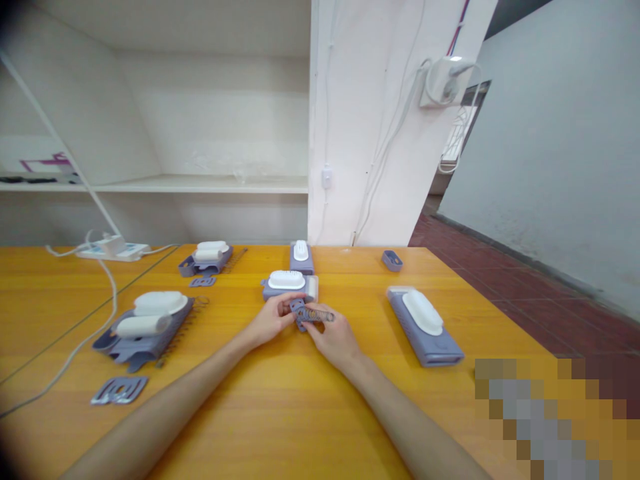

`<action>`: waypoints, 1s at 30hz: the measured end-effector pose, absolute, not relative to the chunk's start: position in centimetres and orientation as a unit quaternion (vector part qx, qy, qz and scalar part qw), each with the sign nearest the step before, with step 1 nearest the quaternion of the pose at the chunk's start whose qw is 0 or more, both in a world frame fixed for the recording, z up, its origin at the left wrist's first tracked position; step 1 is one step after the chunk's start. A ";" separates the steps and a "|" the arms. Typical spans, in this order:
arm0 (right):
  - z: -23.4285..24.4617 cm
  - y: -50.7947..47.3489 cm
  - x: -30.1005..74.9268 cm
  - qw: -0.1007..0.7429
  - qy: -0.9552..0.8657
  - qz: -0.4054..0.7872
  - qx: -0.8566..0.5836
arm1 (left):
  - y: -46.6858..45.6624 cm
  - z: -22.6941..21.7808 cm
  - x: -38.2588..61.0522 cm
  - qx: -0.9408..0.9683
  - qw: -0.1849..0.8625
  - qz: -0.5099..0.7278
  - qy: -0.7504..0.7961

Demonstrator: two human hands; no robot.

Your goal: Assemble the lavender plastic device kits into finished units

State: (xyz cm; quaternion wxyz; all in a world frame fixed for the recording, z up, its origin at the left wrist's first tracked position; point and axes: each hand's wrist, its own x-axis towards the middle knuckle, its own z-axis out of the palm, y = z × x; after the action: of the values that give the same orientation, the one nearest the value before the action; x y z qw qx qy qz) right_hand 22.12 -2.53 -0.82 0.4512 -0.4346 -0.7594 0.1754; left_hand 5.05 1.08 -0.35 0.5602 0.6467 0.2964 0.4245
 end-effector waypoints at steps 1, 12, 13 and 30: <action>-0.8 -2.5 22.1 0.450 -0.760 0.178 -0.434 | 1.1 -0.3 5.0 0.644 0.564 0.422 0.296; -1.4 -2.2 22.4 0.434 -0.753 0.158 -0.468 | 0.8 -0.3 4.9 0.653 0.602 0.377 0.262; -1.5 -2.2 22.5 0.429 -0.753 0.154 -0.474 | 0.8 -0.3 4.9 0.655 0.601 0.375 0.263; -1.4 -1.3 22.6 0.481 -0.650 0.381 -0.448 | 1.6 -0.2 4.7 0.600 0.627 0.420 0.266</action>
State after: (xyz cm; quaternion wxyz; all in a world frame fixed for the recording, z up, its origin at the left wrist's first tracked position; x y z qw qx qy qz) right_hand 22.58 -1.31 -1.35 0.4815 -0.4478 -0.6498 0.3813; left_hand 4.68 1.57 -0.22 0.6268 0.6003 0.2658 0.4196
